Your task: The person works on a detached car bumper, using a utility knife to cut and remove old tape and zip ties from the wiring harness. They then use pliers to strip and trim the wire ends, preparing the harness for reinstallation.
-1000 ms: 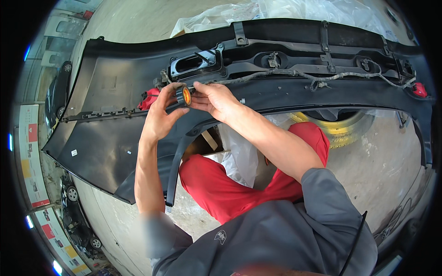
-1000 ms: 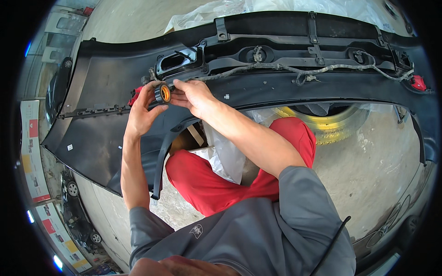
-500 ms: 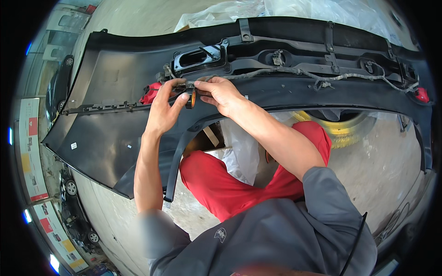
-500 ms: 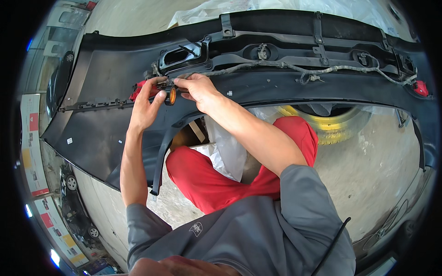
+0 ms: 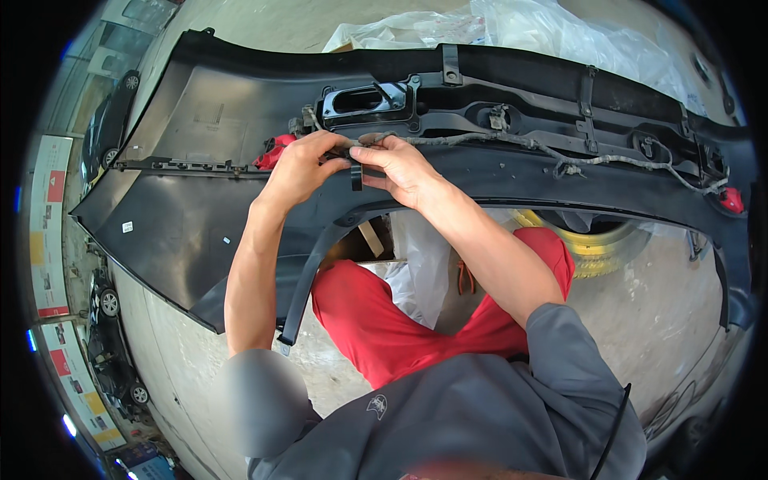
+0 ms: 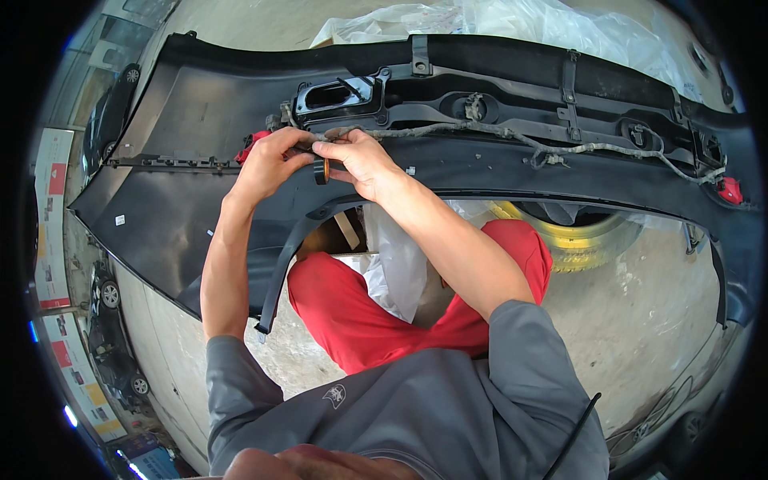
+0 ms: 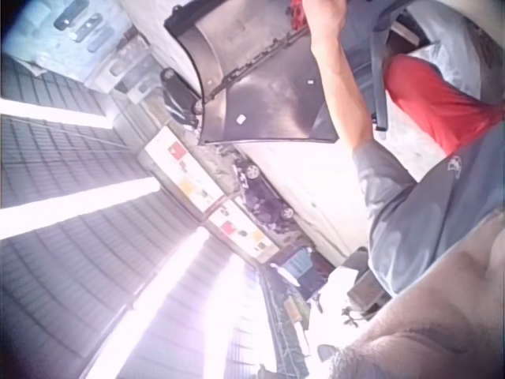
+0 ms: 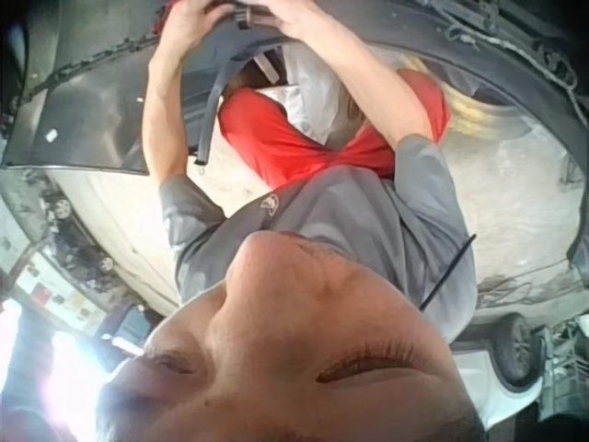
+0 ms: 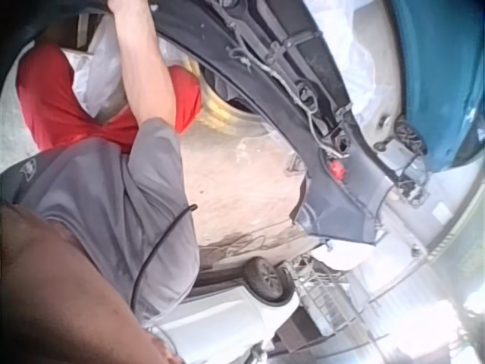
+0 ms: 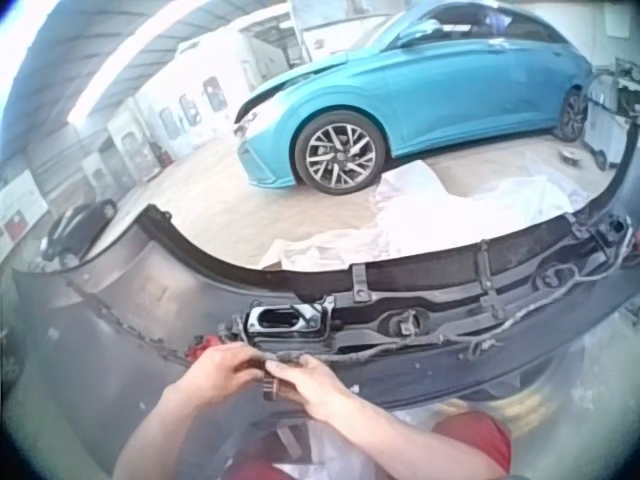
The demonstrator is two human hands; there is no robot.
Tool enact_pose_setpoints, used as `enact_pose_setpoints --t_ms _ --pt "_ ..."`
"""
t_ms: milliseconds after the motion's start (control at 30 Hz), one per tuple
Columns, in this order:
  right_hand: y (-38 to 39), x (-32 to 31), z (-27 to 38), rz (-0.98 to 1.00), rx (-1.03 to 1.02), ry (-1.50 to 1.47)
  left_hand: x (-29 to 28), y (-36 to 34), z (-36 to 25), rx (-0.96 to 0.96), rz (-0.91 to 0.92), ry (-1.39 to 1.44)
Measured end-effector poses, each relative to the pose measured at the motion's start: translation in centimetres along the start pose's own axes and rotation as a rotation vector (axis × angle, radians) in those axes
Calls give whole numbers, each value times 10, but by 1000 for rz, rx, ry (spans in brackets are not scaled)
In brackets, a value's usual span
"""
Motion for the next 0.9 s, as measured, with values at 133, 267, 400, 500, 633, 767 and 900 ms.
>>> enact_pose_setpoints --t_ms 133,267,400,500,633,767,900 --pt "4 3 4 49 1 6 4 2 17 113 -25 -192" --pt "1 0 4 85 19 -1 4 1 24 128 -13 -196" --pt "-5 -7 0 151 -22 56 2 -3 23 84 9 -181" --pt "-8 -11 -6 132 -68 110 1 -5 23 19 25 -168" --pt "-6 -8 -12 87 -101 140 5 -2 21 -127 7 -102" --pt "-6 -3 -16 49 -135 146 7 -1 17 -179 -28 -91" --pt "-3 2 -18 -23 -164 125 8 -1 9 -88 -64 -189"
Point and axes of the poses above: each hand's wrist, its own y-axis away from the middle knuckle, its own x-axis out of the palm, z = x × y, the point moved 1 cm from there along -y, towards the middle knuckle, and after that the axes turned 5 degrees about y, right-handed, at the moved point
